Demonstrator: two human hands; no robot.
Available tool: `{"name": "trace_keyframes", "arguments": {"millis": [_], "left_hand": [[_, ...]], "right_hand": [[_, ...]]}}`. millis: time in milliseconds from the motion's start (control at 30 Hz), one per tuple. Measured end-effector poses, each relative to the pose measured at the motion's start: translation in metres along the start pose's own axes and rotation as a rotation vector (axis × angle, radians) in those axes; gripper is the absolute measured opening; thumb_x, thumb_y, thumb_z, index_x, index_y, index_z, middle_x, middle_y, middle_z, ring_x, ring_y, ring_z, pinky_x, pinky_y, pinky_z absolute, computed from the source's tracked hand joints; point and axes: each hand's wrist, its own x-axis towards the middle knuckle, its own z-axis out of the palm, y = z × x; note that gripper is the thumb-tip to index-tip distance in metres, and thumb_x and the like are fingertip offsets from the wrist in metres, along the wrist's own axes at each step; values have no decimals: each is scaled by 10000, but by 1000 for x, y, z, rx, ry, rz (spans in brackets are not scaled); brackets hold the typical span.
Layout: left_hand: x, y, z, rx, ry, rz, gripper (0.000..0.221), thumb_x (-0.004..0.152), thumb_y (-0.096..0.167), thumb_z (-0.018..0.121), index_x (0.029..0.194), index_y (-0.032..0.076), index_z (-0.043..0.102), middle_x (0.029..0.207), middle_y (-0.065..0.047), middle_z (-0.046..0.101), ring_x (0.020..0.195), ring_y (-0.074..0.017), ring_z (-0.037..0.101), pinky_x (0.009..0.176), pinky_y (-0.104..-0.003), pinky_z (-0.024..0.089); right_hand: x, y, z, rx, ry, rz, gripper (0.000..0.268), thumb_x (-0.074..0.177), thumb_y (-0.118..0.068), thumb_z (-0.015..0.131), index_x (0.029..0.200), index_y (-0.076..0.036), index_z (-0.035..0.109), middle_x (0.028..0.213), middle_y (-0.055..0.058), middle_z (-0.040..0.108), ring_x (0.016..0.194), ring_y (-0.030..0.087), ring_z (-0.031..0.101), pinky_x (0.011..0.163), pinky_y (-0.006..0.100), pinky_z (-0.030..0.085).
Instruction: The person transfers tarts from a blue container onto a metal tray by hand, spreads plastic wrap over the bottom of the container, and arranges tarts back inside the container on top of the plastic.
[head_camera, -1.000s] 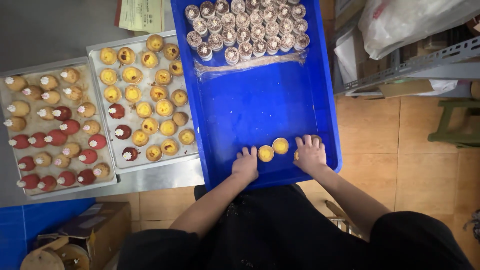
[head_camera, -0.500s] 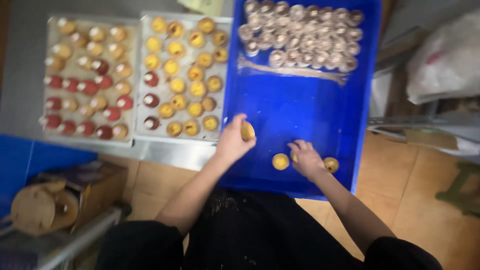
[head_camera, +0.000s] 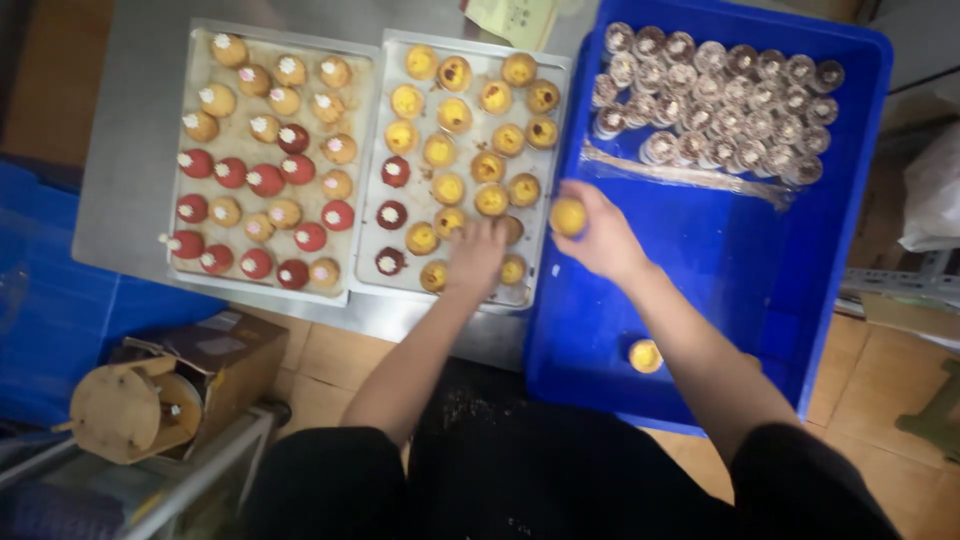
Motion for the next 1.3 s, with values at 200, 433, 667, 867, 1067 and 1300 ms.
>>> {"name": "trace_keyframes", "arguments": {"millis": [200,433,667,867,1067,1300], "left_hand": [[3,-10,9,19,18,49,509,840,144,651,1340,110,561,1341,-152,535,1304,-337,463,1120,-609,306],[-25,-21,-45,-454,297,92,610,763,141,765,1326,48,550,1410,-198,500,1321,-415,465,1129,-515,380],[-41,65,-62,-648,305,400,489,873,155,758,1316,101,559,1352,-154,565,1259,-385,556,1075,-488,459],[-33,176,0,-487,-221,577,607,818,243,792,1357,131,537,1345,-123,551,1246,-359,552,1018,-493,463],[-35,251,61,-56,-413,612,857,687,252,859,1432,155,446,1443,-144,413,1290,-359,437,993,-541,416],[-28,255,134,-2,-358,623,364,982,194,738,1319,160,606,1343,-105,540,1302,-310,521,1018,-486,468]], "right_hand": [[138,0,73,-125,-181,91,747,743,-183,845,1405,-59,521,1375,198,606,1275,373,586,1078,407,471],[157,7,110,-275,-285,147,754,697,-187,866,1383,-75,575,1399,184,580,1309,387,515,1100,413,418],[-4,52,-38,69,277,248,536,829,-262,818,1302,-69,653,1257,149,704,1139,318,692,971,412,539],[-230,124,-117,-530,70,600,577,735,-201,870,1270,-104,676,1281,179,652,1201,392,588,1058,476,496],[-299,122,-96,-678,-340,761,741,779,-235,793,1436,-122,469,1496,155,413,1314,391,466,1043,458,464],[-314,156,-100,-925,-486,461,620,877,-115,636,1472,-147,465,1504,119,411,1313,338,490,1051,418,483]]}}
